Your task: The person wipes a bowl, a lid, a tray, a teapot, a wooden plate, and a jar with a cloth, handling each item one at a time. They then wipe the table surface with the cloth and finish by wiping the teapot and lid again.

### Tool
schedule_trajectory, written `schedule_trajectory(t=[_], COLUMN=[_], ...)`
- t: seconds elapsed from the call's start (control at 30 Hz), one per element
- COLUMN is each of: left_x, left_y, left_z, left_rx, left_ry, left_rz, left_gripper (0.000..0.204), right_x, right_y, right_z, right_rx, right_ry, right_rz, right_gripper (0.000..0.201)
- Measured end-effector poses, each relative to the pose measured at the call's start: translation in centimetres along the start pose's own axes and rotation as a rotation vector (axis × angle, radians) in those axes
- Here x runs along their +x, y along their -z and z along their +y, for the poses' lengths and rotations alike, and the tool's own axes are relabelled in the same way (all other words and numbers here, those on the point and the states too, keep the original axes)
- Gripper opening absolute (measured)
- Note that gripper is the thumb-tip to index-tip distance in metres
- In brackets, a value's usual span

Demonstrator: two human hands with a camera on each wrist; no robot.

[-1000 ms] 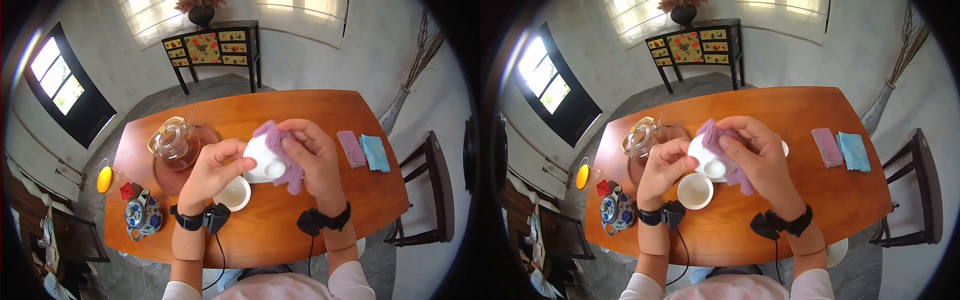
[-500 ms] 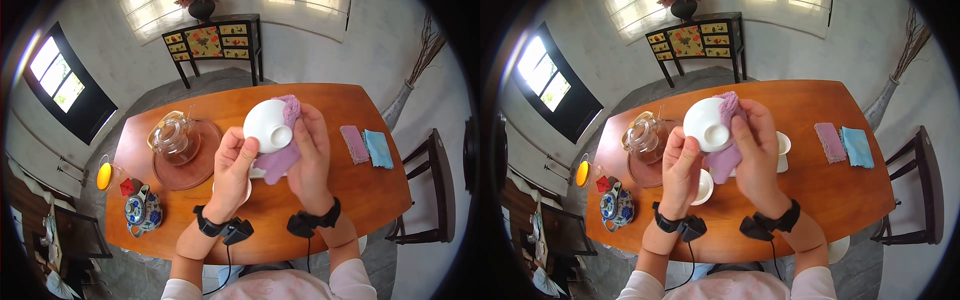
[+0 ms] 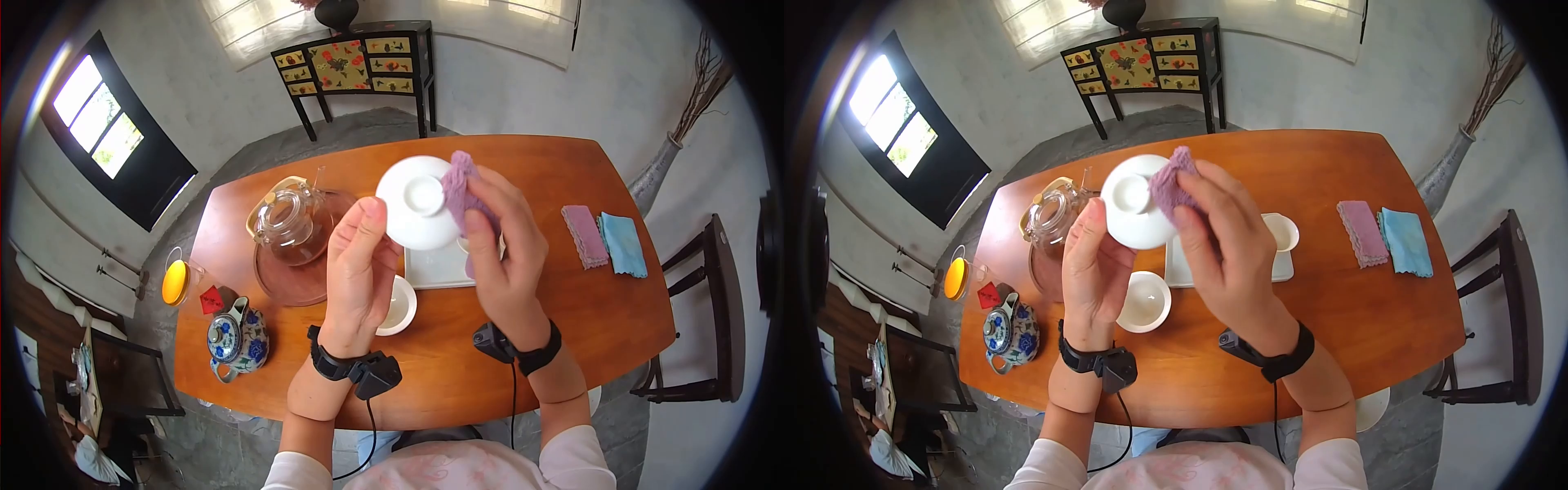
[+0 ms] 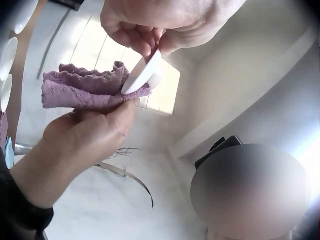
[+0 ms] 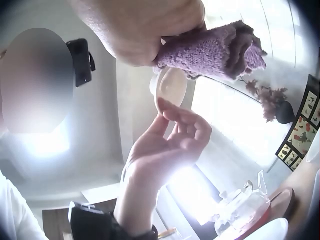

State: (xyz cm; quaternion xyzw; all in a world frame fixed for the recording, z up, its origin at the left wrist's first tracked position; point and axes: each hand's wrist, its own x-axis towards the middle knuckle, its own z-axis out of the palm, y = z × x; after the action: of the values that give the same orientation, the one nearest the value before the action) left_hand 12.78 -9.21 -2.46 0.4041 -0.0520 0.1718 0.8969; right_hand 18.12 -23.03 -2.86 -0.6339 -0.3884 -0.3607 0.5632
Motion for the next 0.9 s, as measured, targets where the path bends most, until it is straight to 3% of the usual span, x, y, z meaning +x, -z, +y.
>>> schedule_trajectory(t=[0.07, 0.13, 0.17, 0.27, 0.3, 0.43, 0.53, 0.57, 0.6, 0.67, 0.7, 0.73, 0.8, 0.87, 0.9], left_x=[0.1, 0.0, -0.4, -0.7, -0.7, -0.7, -0.5, -0.4, -0.5, -0.4, -0.3, -0.2, -0.1, -0.3, -0.2], left_y=[0.3, 0.3, 0.3, 0.3, 0.3, 0.7, 0.2, 0.0, 0.0, 0.3, 0.6, 1.0, 1.1, 0.5, 0.4], left_z=[-0.3, -0.8, -1.1, -2.1, -2.1, -2.1, -1.7, -1.6, -1.7, -2.1, -2.2, -2.3, -2.1, -1.6, -1.3], left_rx=[-0.020, -0.026, -0.050, -0.018, -0.022, 0.036, 0.004, 0.002, -0.004, -0.005, -0.003, 0.027, 0.042, 0.076, 0.107], left_ry=[-0.027, -0.086, -0.038, -0.095, -0.094, -0.074, -0.026, -0.043, -0.047, -0.022, -0.016, -0.027, -0.046, -0.016, -0.025], left_rz=[0.017, 0.045, 0.030, -0.013, -0.013, -0.090, -0.045, 0.002, 0.004, 0.032, 0.032, -0.033, -0.101, -0.077, -0.072], left_gripper=[0.017, 0.015, 0.014, 0.015, 0.015, 0.017, 0.015, 0.013, 0.013, 0.014, 0.014, 0.017, 0.020, 0.020, 0.021], right_x=[-0.7, -1.4, -2.2, -0.6, -0.2, -0.5, 0.1, 0.5, 0.3, -0.4, -1.3, -1.2, 0.5, 0.2, -0.6], right_y=[-1.0, -1.8, -2.1, -1.0, -0.4, -0.2, -0.2, 0.2, 0.2, -0.1, -1.2, -0.8, 0.7, 1.0, 0.9], right_z=[-0.3, -0.9, -0.8, -0.1, -0.1, -0.2, -0.4, 0.2, -0.2, -1.4, -1.2, -0.7, 0.4, 0.3, -0.2], right_rx=[-0.081, -0.318, -0.387, -0.302, -0.147, -0.237, -0.208, -0.148, -0.148, -0.393, -0.315, -0.321, -0.181, -0.157, -0.210], right_ry=[0.059, 0.316, 0.357, 0.226, 0.015, 0.150, 0.084, -0.090, -0.087, 0.289, 0.341, 0.335, -0.061, -0.070, 0.152], right_rz=[0.027, -0.001, 0.002, 0.046, 0.039, 0.056, 0.029, 0.079, 0.073, -0.115, -0.001, 0.001, 0.105, 0.116, 0.037], right_gripper=[0.025, 0.028, 0.030, 0.028, 0.027, 0.025, 0.020, 0.019, 0.019, 0.015, 0.012, 0.012, 0.016, 0.017, 0.016])
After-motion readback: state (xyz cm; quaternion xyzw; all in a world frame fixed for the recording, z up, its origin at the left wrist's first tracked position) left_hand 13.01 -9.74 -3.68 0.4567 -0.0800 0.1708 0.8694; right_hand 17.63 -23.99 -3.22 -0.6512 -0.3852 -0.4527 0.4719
